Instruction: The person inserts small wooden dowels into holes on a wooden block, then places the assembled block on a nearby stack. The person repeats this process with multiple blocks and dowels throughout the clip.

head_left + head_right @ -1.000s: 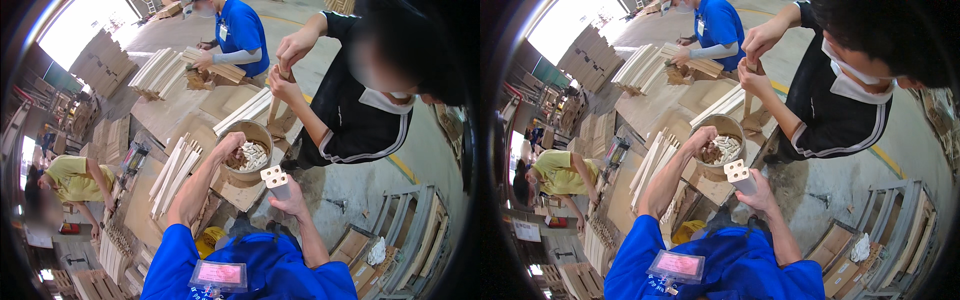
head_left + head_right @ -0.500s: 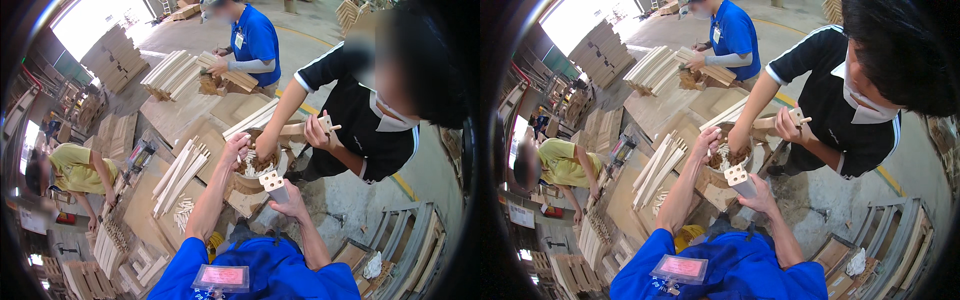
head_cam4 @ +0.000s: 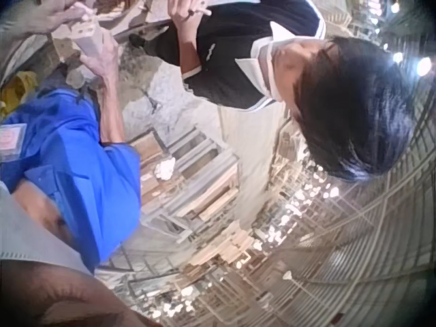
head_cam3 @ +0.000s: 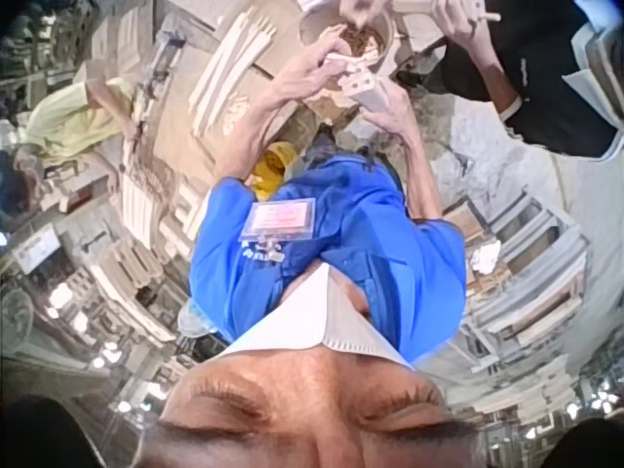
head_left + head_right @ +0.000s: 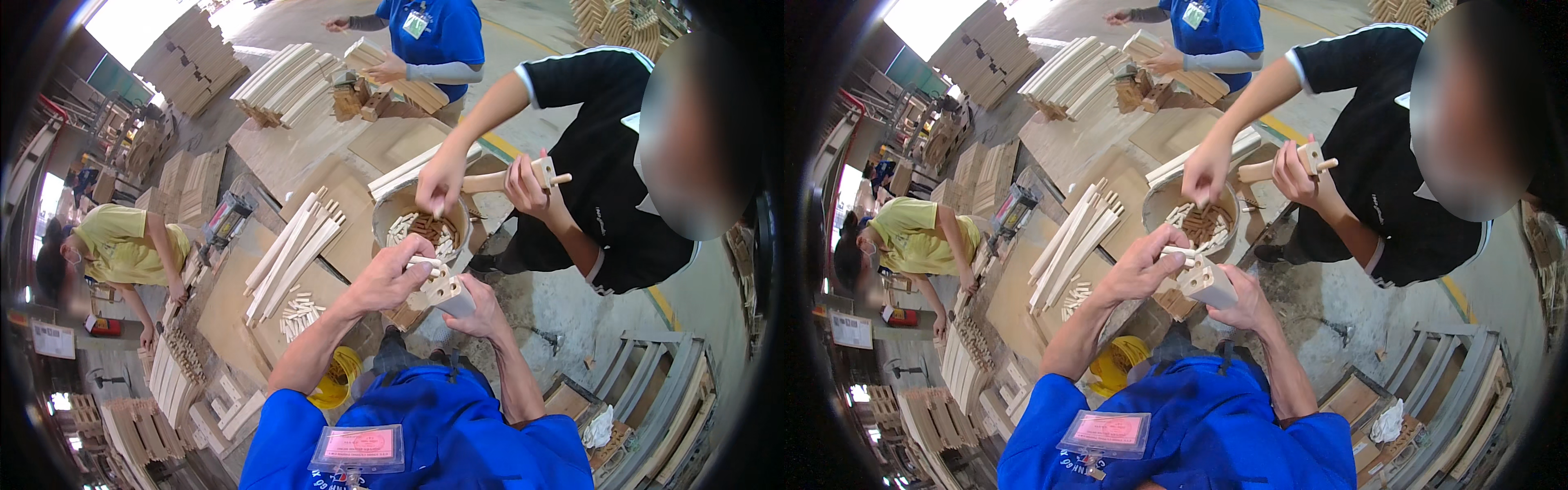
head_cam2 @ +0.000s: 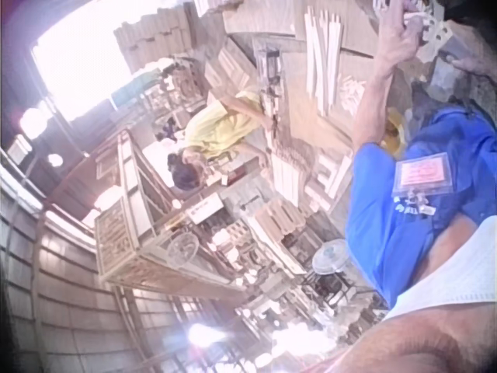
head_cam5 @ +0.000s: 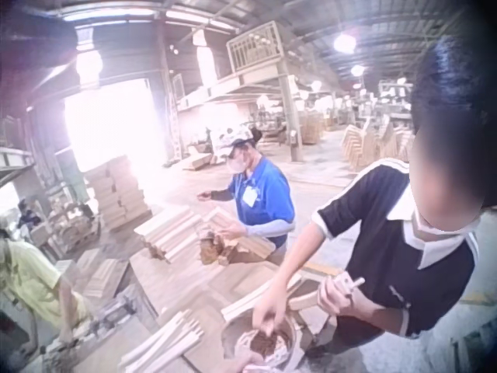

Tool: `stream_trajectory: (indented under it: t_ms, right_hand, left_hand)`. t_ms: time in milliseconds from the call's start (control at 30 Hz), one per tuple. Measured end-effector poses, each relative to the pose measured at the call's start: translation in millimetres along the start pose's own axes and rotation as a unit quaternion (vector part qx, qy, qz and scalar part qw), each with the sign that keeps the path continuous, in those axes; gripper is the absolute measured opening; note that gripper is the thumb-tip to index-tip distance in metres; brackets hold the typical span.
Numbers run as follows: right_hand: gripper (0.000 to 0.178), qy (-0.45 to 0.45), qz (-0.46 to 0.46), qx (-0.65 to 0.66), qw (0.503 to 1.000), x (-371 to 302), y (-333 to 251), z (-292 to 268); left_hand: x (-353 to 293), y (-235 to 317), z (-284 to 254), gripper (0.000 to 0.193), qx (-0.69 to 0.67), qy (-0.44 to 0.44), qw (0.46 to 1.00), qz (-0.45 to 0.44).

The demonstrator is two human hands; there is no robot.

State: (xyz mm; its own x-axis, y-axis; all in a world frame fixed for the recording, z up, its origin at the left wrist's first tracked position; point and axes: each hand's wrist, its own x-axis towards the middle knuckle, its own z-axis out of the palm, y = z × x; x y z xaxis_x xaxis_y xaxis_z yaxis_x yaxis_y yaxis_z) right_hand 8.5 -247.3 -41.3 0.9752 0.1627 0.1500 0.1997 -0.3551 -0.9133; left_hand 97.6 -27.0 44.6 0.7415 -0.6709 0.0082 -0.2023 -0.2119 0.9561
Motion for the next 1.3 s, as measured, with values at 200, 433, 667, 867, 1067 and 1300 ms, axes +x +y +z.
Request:
stream_trajectory:
  t_ms: [200,433,667,867,1067,1300]
  right_hand:
    - [0.067,-0.048,-0.020,-0.056,0.997,6,-12,-2]
    - [0.066,-0.039,-0.020,-0.102,0.994,6,-27,2]
    - [0.068,-0.096,-0.083,-0.130,0.983,6,-35,15]
    - [0.065,-0.077,-0.035,-0.037,0.996,11,-45,26]
    - [0.066,-0.079,-0.043,-0.001,0.996,14,-49,25]
    - [0.067,-0.066,-0.025,0.032,0.997,11,-51,23]
  left_hand:
    - [-11,24,-2,0.013,0.169,0.006,0.985,0.030]
    - [-18,30,-7,0.015,0.311,0.029,0.947,0.077]
    - [-18,25,-12,0.014,0.257,0.001,0.966,0.029]
    - [-26,10,-15,0.013,0.121,0.102,0.985,0.075]
    - [-44,6,-12,0.015,0.125,0.170,0.968,0.136]
    - [-53,8,-6,0.022,0.140,0.221,0.953,0.151]
